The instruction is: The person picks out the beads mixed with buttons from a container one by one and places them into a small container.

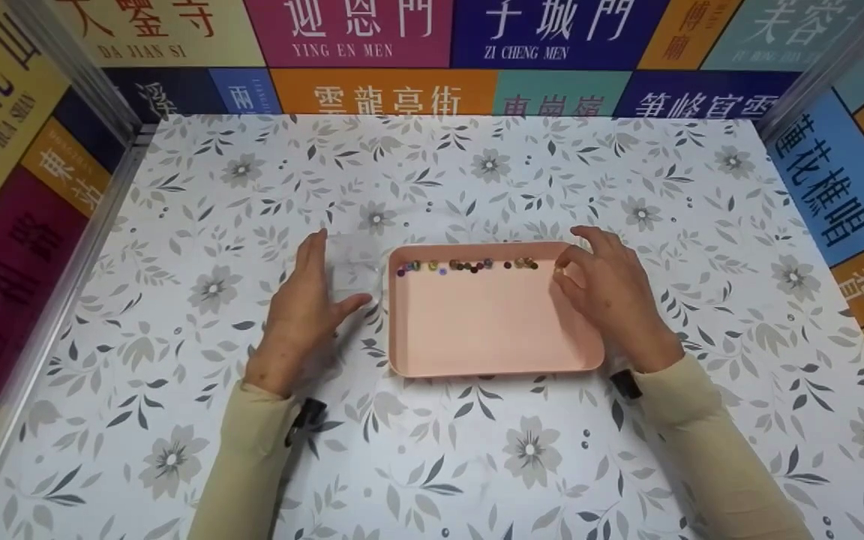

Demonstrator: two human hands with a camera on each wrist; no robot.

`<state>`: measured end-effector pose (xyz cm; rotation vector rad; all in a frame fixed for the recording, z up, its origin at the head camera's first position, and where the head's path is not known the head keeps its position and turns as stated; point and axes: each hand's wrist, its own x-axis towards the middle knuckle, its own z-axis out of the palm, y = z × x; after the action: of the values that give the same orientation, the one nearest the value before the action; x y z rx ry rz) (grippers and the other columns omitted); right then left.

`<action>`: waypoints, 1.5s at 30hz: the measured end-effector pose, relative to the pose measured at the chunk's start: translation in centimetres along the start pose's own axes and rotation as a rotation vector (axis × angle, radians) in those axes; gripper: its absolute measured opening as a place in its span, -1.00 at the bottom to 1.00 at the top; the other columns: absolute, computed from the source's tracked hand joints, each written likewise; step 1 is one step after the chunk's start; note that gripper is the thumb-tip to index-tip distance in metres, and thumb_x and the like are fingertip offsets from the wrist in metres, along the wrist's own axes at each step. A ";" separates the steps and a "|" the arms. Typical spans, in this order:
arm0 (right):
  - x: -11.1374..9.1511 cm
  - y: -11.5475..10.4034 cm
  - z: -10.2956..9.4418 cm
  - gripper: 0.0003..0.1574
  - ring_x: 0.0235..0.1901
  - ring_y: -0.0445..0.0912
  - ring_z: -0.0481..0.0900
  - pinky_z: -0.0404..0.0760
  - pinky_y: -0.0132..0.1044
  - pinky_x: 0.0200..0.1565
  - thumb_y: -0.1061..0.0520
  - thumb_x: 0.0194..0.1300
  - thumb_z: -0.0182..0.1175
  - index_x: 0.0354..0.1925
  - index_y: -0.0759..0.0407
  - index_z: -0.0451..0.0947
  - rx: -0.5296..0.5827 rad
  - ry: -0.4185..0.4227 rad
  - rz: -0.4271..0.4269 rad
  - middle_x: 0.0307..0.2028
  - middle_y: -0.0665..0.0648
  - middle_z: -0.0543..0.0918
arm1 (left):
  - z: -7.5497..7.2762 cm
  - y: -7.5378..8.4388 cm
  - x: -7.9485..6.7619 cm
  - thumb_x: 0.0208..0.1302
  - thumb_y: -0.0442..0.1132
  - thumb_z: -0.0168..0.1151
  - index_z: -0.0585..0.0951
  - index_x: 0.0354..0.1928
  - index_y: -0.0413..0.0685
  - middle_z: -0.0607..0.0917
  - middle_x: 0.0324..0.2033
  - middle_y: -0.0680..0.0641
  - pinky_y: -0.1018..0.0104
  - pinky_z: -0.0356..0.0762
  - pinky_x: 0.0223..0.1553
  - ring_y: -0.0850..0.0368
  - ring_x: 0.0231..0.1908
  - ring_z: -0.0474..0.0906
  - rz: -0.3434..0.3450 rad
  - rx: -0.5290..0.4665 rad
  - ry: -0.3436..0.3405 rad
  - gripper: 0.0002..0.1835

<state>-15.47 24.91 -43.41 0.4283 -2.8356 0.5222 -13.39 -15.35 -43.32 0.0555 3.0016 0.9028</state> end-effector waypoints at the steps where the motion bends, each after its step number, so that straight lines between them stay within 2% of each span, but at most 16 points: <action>1: 0.0 0.0 0.0 -0.88 0.36 0.27 0.44 0.49 0.29 0.20 0.20 0.28 0.42 -0.20 0.18 0.72 0.001 0.002 -0.001 0.34 0.25 0.53 | 0.0 0.0 0.0 0.20 0.07 0.55 -0.05 0.66 -0.17 0.09 0.64 -0.25 -0.18 0.61 0.21 -0.35 0.28 0.55 0.001 -0.004 0.001 0.23; 13: 0.3 -0.6 -0.3 -0.88 0.38 0.24 0.43 0.44 0.26 0.29 0.19 0.32 0.41 -0.17 0.17 0.72 0.050 0.030 -0.005 0.36 0.22 0.53 | 0.1 -0.1 0.1 0.19 0.07 0.56 -0.06 0.67 -0.15 0.08 0.65 -0.24 -0.17 0.58 0.26 -0.34 0.31 0.53 -0.006 -0.003 -0.003 0.24; 23: 0.4 -1.2 -0.6 -0.88 0.35 0.25 0.46 0.41 0.25 0.33 0.19 0.30 0.43 -0.19 0.18 0.73 0.049 0.076 -0.038 0.33 0.24 0.56 | 0.0 -0.1 -0.1 0.21 0.08 0.54 -0.07 0.67 -0.12 0.06 0.66 -0.23 -0.13 0.56 0.32 -0.31 0.36 0.50 -0.011 -0.012 -0.005 0.23; 30: 0.6 -1.6 -0.6 -0.87 0.34 0.26 0.48 0.42 0.24 0.33 0.17 0.31 0.43 -0.20 0.19 0.73 0.065 0.107 -0.070 0.30 0.26 0.59 | 0.2 -0.2 0.0 0.21 0.08 0.54 -0.08 0.67 -0.15 0.06 0.65 -0.25 -0.17 0.60 0.21 -0.35 0.25 0.58 -0.011 -0.002 -0.013 0.24; 45: 1.2 -2.6 -0.6 -0.83 0.37 0.23 0.46 0.34 0.22 0.42 0.16 0.30 0.45 -0.17 0.21 0.74 0.086 0.100 -0.096 0.32 0.23 0.59 | 0.1 -0.3 -0.1 0.21 0.05 0.55 -0.07 0.68 -0.12 0.04 0.66 -0.23 -0.13 0.48 0.40 -0.34 0.41 0.43 -0.022 -0.049 -0.014 0.23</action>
<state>-15.61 22.47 -41.75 0.5353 -2.6896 0.6290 -13.33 -15.49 -43.57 0.0288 2.9598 0.9685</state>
